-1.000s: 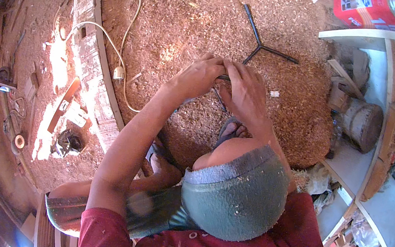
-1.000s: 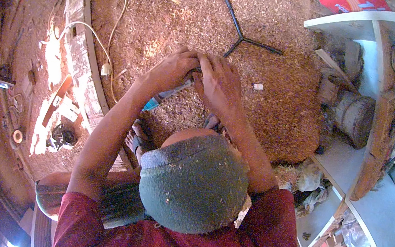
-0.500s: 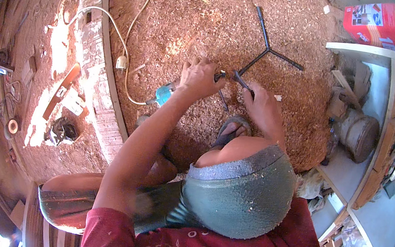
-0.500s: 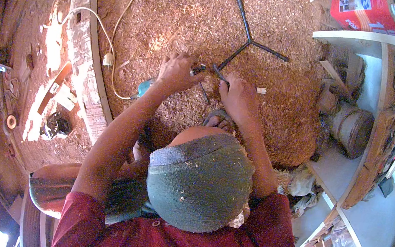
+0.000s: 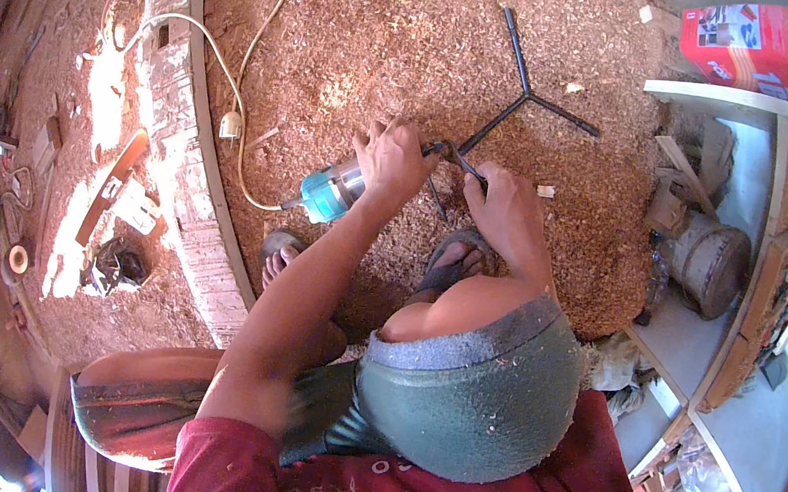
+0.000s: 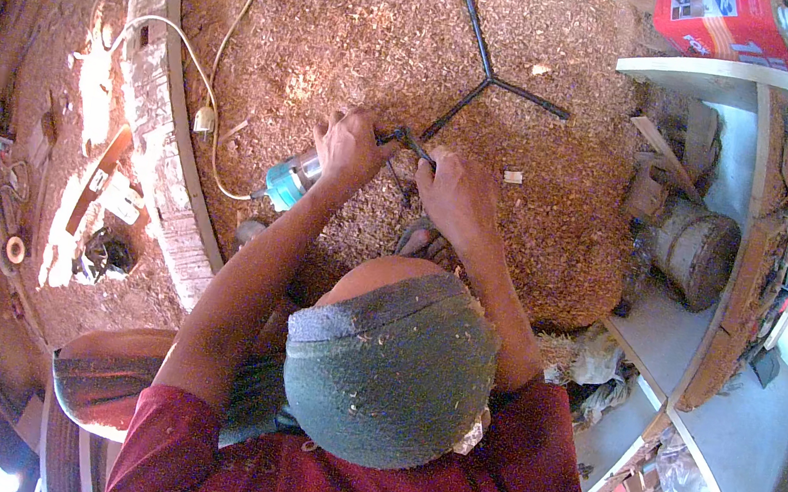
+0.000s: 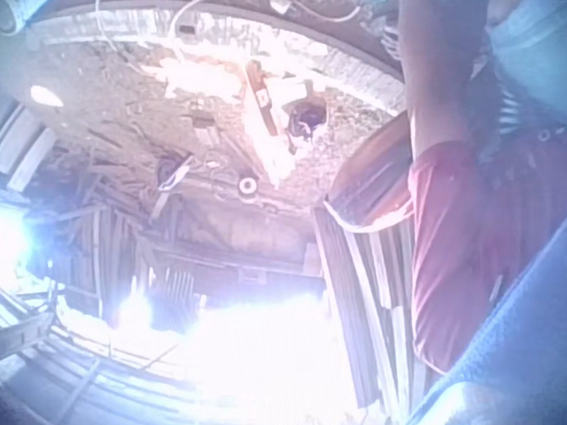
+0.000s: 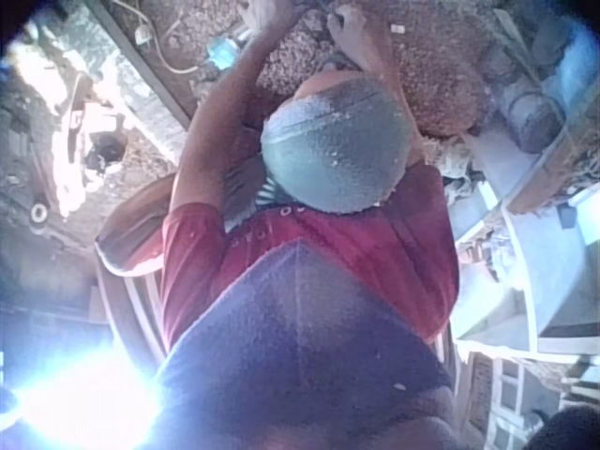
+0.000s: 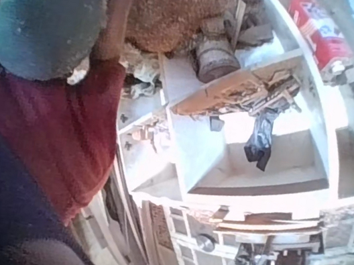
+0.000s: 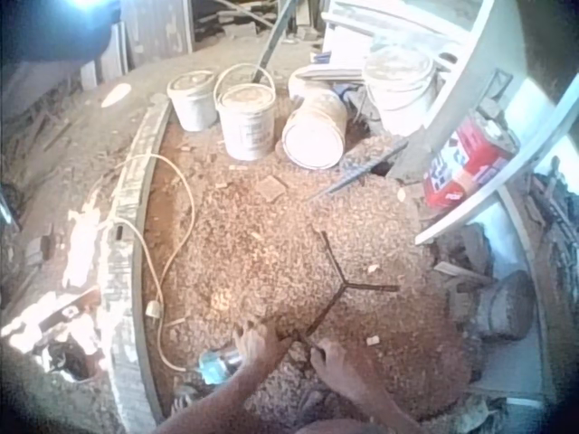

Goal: The person sitting on a workshop floor adjusts a wood router by using a wrench to tighten or loosen its components.

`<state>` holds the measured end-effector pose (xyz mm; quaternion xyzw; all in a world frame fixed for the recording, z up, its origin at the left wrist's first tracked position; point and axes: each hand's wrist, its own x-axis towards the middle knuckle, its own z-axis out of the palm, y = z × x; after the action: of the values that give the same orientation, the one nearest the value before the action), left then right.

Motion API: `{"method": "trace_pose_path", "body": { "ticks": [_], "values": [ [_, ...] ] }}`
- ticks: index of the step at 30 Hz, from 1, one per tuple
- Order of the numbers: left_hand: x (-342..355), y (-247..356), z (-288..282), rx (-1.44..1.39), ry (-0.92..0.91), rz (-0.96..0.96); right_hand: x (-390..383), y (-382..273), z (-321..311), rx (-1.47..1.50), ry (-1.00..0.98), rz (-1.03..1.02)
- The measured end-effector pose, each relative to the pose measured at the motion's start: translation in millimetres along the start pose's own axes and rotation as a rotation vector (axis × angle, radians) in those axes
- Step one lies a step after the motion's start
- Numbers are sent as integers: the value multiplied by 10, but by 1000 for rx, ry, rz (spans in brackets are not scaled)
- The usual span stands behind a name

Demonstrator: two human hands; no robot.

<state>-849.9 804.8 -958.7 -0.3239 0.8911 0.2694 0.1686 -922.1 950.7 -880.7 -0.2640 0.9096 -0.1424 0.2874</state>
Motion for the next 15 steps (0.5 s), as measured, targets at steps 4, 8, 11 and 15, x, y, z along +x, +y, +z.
{"method": "trace_pose_path", "body": {
  "ticks": [4, 8, 11, 15],
  "values": [
    [-119, -6, 34, -41, 154, 71, 13, -5, 34, 69, -4, 40],
    [-72, -25, 73, -11, 91, 52, 36, -4, 62, 36, 65, -40],
    [-67, -17, 84, -25, 138, 79, 39, -19, 36, 13, 48, -37],
    [-186, -32, 29, -4, 185, 80, 85, -74, -5, -59, 27, -81]
  ]
}}
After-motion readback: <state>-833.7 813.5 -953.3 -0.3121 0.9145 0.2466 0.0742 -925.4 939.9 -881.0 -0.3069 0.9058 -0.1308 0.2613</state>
